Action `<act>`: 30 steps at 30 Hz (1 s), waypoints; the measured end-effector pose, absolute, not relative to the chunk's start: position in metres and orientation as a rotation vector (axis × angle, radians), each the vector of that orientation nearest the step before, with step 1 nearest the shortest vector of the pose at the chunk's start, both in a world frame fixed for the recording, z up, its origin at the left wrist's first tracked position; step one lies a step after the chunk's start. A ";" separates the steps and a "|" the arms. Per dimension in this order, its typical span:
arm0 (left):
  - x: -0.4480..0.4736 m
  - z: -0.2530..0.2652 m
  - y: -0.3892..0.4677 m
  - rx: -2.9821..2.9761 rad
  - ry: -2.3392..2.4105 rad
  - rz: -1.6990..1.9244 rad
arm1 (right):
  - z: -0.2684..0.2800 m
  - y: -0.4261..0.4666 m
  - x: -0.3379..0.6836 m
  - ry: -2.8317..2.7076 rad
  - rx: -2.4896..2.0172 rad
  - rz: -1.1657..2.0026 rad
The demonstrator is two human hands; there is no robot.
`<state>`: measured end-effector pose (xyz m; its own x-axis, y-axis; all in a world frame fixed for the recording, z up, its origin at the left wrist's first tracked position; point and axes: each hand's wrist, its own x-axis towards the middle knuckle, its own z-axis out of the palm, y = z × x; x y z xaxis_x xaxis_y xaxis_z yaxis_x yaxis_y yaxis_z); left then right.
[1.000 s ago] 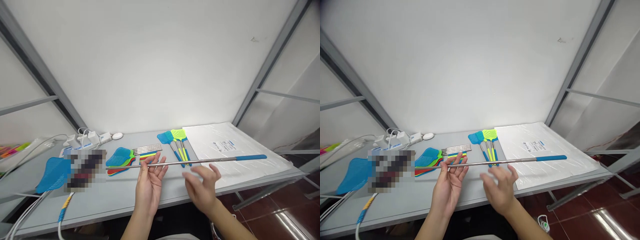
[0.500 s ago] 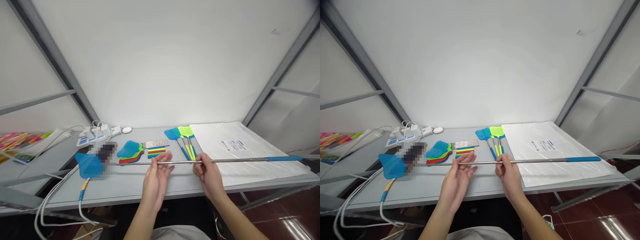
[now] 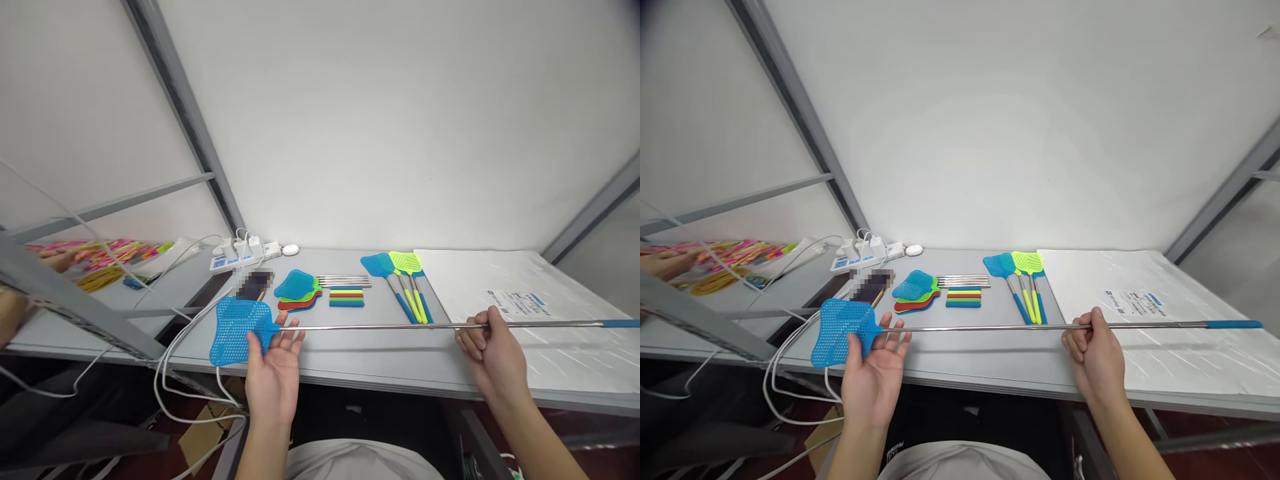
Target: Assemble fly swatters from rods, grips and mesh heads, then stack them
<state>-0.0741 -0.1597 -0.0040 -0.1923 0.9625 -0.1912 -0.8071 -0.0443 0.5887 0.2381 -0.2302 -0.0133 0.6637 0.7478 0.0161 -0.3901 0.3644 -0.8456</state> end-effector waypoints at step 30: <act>-0.054 0.001 -0.161 0.305 0.740 1.675 | -0.009 -0.222 0.197 -0.569 -0.899 1.026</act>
